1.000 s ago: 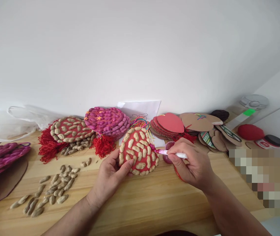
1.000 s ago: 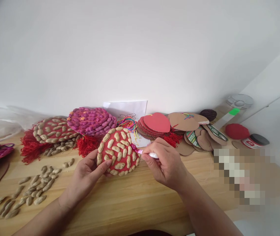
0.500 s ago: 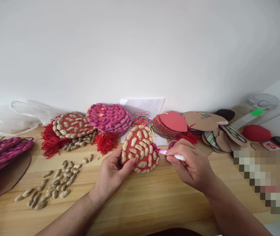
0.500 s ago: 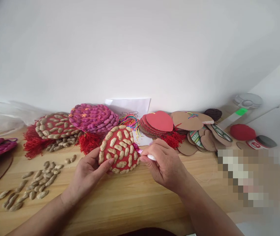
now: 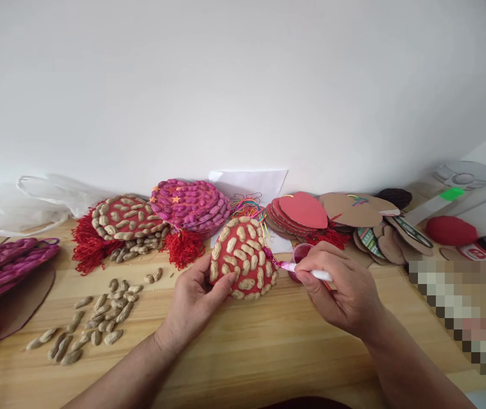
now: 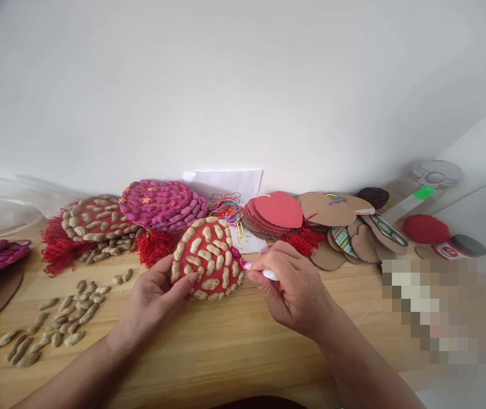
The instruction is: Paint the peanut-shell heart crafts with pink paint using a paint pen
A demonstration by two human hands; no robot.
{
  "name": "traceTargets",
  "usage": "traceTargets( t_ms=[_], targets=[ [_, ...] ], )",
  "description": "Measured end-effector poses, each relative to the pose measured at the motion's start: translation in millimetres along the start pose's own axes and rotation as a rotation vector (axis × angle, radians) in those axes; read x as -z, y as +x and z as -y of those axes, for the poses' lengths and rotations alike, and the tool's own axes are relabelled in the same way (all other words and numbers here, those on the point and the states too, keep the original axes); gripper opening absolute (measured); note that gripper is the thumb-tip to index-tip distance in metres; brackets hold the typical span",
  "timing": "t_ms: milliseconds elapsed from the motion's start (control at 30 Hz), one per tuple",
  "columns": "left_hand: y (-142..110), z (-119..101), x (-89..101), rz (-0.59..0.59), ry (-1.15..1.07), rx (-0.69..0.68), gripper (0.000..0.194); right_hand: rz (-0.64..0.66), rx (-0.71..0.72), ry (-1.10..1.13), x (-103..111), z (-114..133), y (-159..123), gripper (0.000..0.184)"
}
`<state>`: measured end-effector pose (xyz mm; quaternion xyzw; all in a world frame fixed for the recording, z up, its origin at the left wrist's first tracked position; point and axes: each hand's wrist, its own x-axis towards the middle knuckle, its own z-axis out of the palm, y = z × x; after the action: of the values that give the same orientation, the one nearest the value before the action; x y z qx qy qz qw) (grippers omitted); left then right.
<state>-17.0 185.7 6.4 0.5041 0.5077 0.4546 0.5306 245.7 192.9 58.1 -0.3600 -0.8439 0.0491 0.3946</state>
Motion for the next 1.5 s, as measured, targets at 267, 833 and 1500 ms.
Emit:
traceTargets(
  t_ms=[267, 833, 1500],
  targets=[
    [3.2, -6.2, -1.4, -0.022, -0.096, 0.084, 0.038, 0.039, -0.014, 0.021, -0.9, -0.5, 1.0, 0.006],
    [3.4, -12.9, 0.0, -0.007, -0.074, 0.007, 0.031, 0.007, -0.13, 0.091, 0.7, 0.3, -1.2, 0.007],
    [5.7, -11.4, 7.2, 0.057, -0.152, 0.072, 0.035, 0.029, -0.161, 0.182, 3.2, -9.8, -6.1, 0.005]
  ],
)
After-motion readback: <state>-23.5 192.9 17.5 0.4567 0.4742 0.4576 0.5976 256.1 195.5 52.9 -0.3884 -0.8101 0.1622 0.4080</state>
